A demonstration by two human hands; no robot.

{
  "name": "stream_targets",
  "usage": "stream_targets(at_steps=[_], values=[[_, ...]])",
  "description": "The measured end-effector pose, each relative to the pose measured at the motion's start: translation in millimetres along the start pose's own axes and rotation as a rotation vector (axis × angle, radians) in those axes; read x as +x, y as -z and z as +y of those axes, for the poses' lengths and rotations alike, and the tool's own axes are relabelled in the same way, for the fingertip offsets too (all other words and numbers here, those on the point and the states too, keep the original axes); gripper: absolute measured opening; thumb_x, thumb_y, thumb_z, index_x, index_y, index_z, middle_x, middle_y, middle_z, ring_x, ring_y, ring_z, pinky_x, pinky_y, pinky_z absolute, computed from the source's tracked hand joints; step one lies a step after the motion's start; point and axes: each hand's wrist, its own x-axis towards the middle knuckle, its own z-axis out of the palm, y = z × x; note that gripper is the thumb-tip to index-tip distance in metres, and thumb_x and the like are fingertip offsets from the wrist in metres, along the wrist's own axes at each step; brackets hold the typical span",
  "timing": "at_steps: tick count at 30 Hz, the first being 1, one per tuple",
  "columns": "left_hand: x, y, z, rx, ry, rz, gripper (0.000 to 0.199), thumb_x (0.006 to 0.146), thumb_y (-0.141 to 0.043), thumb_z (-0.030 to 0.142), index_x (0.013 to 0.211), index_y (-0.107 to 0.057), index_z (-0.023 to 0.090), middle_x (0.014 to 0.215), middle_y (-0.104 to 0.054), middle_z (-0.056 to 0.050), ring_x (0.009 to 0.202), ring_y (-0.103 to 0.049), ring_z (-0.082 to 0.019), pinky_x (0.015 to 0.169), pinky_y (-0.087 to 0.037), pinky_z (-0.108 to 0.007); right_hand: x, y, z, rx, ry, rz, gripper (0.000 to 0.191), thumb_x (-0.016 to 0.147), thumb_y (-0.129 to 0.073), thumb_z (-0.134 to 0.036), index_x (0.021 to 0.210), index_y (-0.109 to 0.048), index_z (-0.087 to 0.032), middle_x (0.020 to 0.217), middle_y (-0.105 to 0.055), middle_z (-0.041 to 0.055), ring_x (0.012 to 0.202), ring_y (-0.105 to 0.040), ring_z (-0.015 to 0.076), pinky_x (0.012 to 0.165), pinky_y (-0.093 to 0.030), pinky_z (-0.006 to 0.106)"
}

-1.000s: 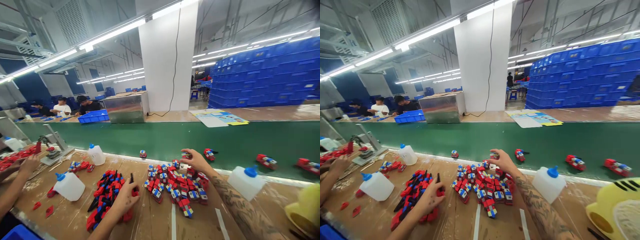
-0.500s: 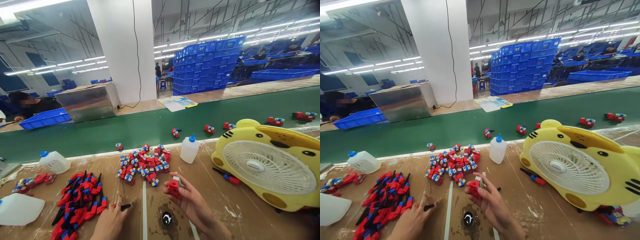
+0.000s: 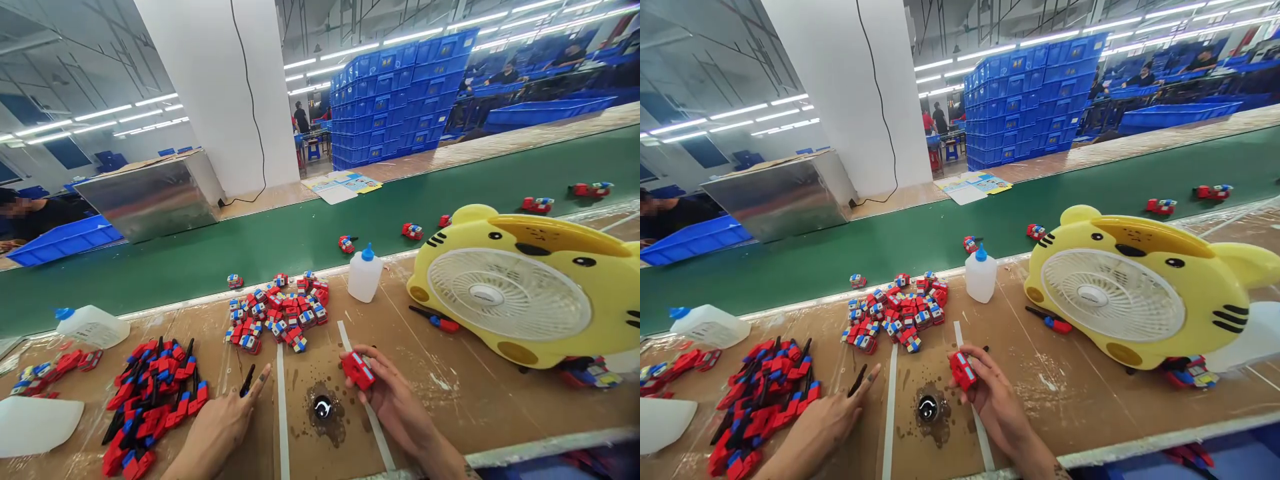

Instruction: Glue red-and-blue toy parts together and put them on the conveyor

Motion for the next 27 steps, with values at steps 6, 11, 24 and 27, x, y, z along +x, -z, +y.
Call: stream_targets(at_steps=[6, 11, 24, 27], values=[[2.6, 11.8, -2.2, -0.032, 0.027, -0.031, 0.061, 0.089, -0.044, 0.005, 0.149, -0.041, 0.017, 0.115, -0.068, -0.019, 0.102, -0.070, -0.032, 0.084, -0.055, -0.042, -18.7, 14.4, -8.7, 0.083, -0.087, -0.075, 0.064, 0.076, -0.084, -0.034, 0.135, -0.057, -0.035, 0.108, -0.074, 0.0050, 0.091, -0.071, 0.0216, 0.068, -0.057, 0.029], [-17.0, 30.9, -3.2, -0.357, -0.214, 0.125, 0.042, 0.086, -0.054, 0.009, 0.125, -0.060, 0.023, 0.118, -0.063, -0.010, 0.105, -0.066, -0.024, 0.091, -0.052, -0.032, -31.3, 26.4, -6.8, 0.140, -0.067, -0.027, 0.049, 0.060, -0.094, -0.037, 0.101, -0.071, -0.024, 0.105, -0.073, 0.0073, 0.072, -0.062, 0.0134, 0.059, -0.049, 0.020], [5.7, 73.2, 69.9, -0.004, -0.941, 0.550, 0.012, 0.097, -0.053, 0.015, 0.102, -0.061, 0.021, 0.117, -0.064, -0.008, 0.098, -0.059, -0.020, 0.085, -0.052, -0.031, -52.6, 34.8, -1.1, -0.039, -0.041, 0.038, 0.055, 0.073, -0.083, -0.043, 0.124, -0.067, -0.031, 0.128, -0.066, 0.0068, 0.110, -0.061, 0.0266, 0.099, -0.046, 0.041], [8.6, 74.5, 70.8, 0.030, -0.992, 0.526, 0.009, 0.098, -0.053, 0.018, 0.100, -0.061, 0.021, 0.119, -0.063, -0.008, 0.099, -0.060, -0.020, 0.084, -0.053, -0.030, -51.5, 38.5, 3.3, -0.120, -0.016, 0.043, 0.057, 0.068, -0.086, -0.045, 0.120, -0.069, -0.029, 0.123, -0.068, 0.0087, 0.114, -0.060, 0.0287, 0.101, -0.042, 0.042]])
